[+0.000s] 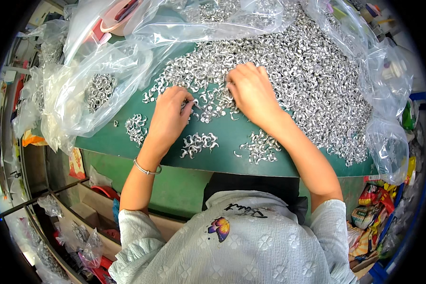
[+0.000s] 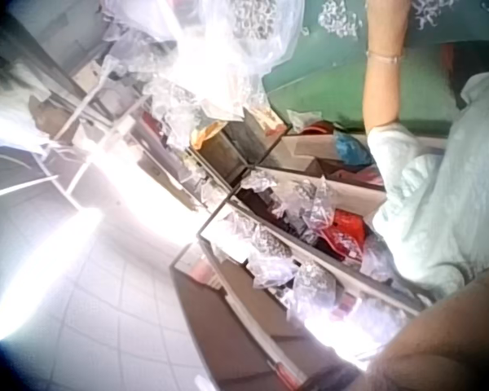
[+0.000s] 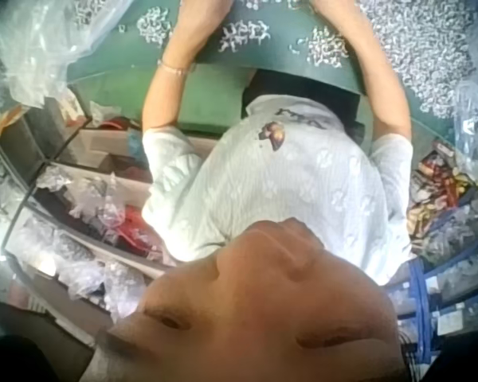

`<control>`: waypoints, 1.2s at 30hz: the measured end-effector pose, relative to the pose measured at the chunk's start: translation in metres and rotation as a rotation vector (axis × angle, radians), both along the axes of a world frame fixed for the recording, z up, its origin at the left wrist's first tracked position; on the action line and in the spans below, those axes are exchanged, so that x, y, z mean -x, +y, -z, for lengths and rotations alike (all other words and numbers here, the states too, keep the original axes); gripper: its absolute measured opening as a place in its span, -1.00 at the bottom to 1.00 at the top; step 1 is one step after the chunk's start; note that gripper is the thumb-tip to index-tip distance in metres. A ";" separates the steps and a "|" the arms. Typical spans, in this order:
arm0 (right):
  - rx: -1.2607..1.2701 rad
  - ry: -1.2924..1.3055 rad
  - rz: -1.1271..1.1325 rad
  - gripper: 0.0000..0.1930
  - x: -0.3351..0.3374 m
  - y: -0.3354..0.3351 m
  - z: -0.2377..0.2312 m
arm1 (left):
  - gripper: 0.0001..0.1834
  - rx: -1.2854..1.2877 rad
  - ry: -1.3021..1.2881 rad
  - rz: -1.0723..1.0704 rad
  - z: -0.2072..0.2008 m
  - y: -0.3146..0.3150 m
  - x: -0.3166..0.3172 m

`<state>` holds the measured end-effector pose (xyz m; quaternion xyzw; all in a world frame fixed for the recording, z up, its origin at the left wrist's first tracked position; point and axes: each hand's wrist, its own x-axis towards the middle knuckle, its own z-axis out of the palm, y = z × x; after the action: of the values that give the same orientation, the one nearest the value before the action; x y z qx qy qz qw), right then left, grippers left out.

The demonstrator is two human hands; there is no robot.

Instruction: The person sorts a large quantity of small silver metal fasteners on a green workbench by hand, picking them from a central pile and organizing them into smaller groups.

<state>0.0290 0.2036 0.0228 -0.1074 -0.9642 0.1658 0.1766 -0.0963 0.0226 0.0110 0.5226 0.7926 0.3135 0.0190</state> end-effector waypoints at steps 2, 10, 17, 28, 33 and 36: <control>0.028 -0.004 0.070 -0.93 -0.007 0.004 -0.007 | -0.87 -0.058 -0.078 -0.021 0.002 -0.001 0.001; -0.164 -0.088 -0.037 -0.88 -0.012 -0.013 0.001 | -0.82 -0.260 -0.005 -0.051 -0.002 0.004 -0.004; 0.152 0.014 -0.144 -0.89 -0.022 -0.022 -0.012 | -0.80 -0.228 -0.244 -0.038 -0.018 -0.017 -0.018; 0.206 0.048 -0.070 -0.89 -0.007 -0.011 -0.009 | -0.68 0.034 -0.165 0.038 -0.015 -0.044 -0.055; 0.094 0.066 -0.227 -0.81 0.013 -0.017 0.012 | -0.65 0.095 -0.120 0.133 -0.007 -0.039 -0.062; 0.043 0.028 -0.202 -0.84 0.010 -0.019 0.007 | -0.66 0.068 -0.120 0.117 -0.008 -0.044 -0.062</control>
<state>0.0195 0.1848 0.0163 -0.0113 -0.9638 0.2050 0.1701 -0.0338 -0.0219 0.0190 0.5472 0.7684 0.3157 0.1025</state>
